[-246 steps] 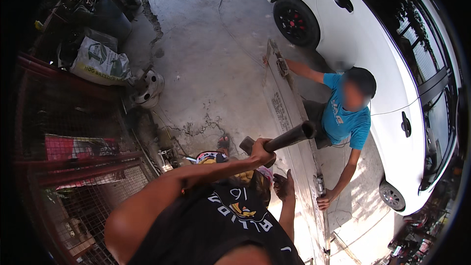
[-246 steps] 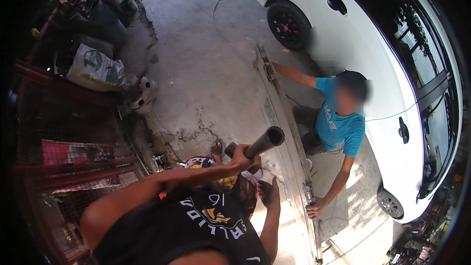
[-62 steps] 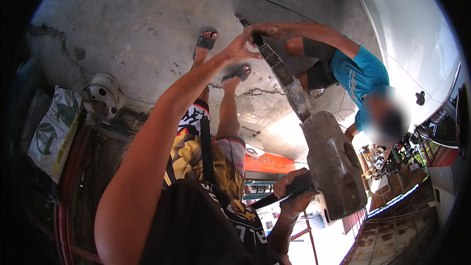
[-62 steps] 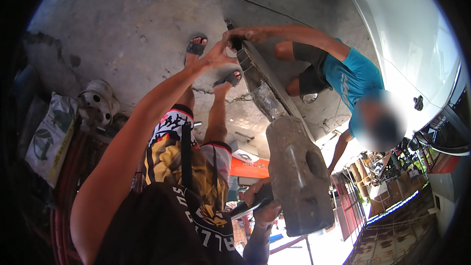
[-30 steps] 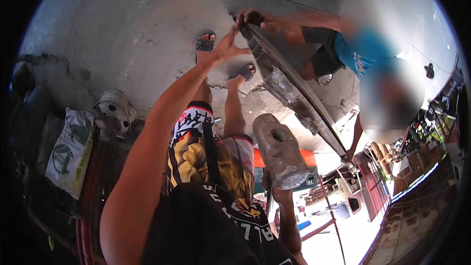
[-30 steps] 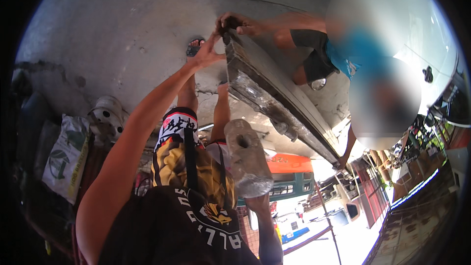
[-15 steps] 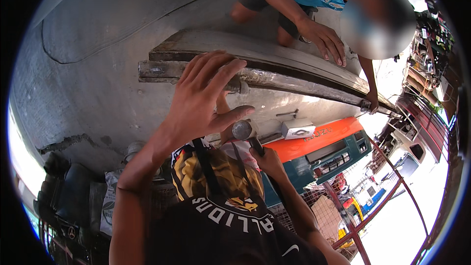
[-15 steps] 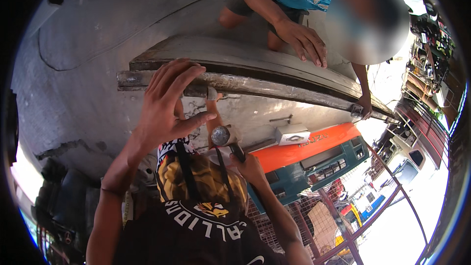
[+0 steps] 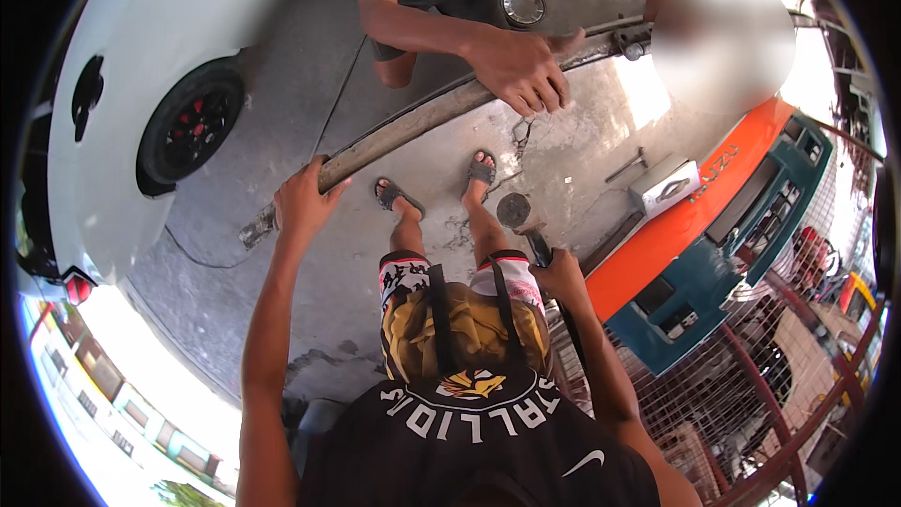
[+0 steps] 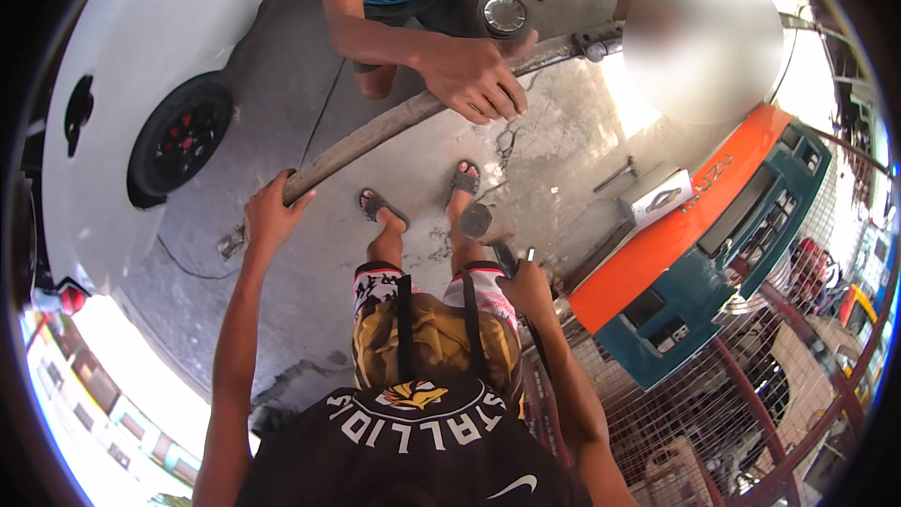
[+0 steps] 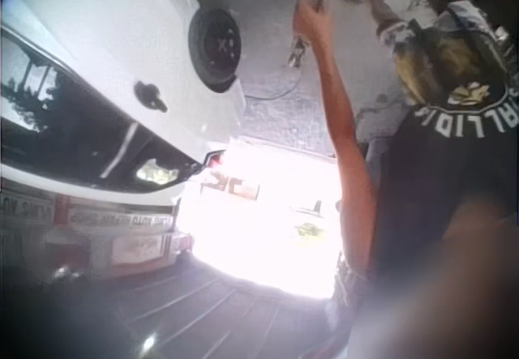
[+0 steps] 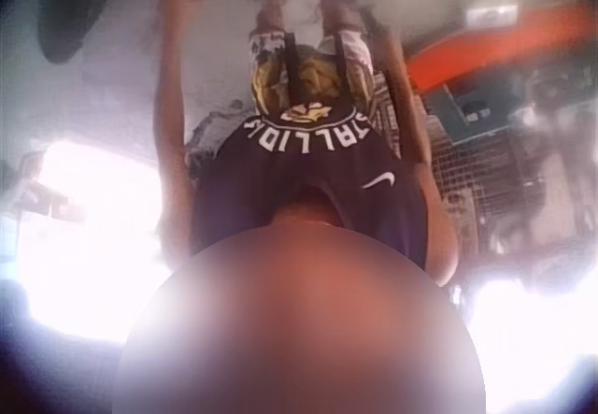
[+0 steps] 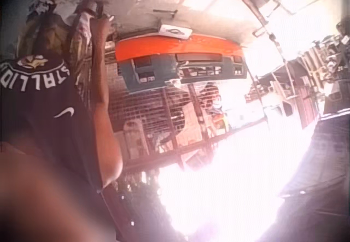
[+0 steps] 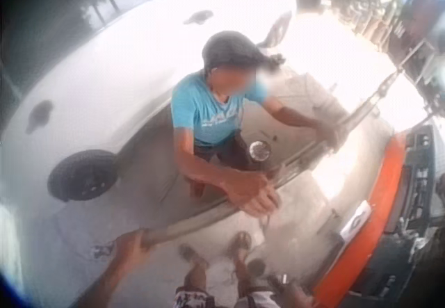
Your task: The person uses a hammer to strike a long metal panel while a coworker holds it in place. They repeatedly lift, reposition, and hammer the panel to adjust its shape.
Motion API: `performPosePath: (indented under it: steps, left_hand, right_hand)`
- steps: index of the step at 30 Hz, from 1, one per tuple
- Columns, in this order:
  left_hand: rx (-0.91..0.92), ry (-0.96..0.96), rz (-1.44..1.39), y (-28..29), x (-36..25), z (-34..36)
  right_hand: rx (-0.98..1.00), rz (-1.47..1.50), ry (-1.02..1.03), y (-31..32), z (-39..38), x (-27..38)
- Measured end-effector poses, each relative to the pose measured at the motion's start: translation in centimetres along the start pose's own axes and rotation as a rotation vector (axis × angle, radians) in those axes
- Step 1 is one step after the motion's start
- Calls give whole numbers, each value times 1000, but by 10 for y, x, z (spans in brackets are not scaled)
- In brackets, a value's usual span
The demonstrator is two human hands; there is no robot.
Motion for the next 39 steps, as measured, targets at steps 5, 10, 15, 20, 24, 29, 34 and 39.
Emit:
performPosePath:
  steps: [5,10,15,20,24,29,34,39]
  left_hand:
    - [-217,-318,34,14,-59,14]
    - [-115,-409,-59,10,-177,53]
    - [-130,-346,-190,-14,-185,73]
    - [-172,-398,-178,-10,-173,91]
    - [-170,-402,-202,-6,-176,95]
    - [-222,-467,-134,3,-171,94]
    - [-272,-473,-185,26,-186,82]
    - [-214,-311,-69,36,-183,74]
  right_hand:
    - [-90,270,-96,-46,31,-95]
    - [-126,546,-189,-110,13,-170]
    - [-177,712,-289,-155,-21,-216]
    - [-253,801,-351,-167,-36,-240]
    - [-266,786,-332,-139,-31,-236]
    - [-390,698,-199,-63,-29,-198]
    - [-281,650,-136,9,-34,-130]
    - [-117,728,-51,70,-58,-54]
Point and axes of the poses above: each hand's wrist, its own z-axis towards the middle knuckle, its own y-axis out of the back of the hand, x = y × z, the point moved 7 cm from there along z, towards the middle knuckle, and after that the axes turned 9 degrees about z, right-handed, at the moved point
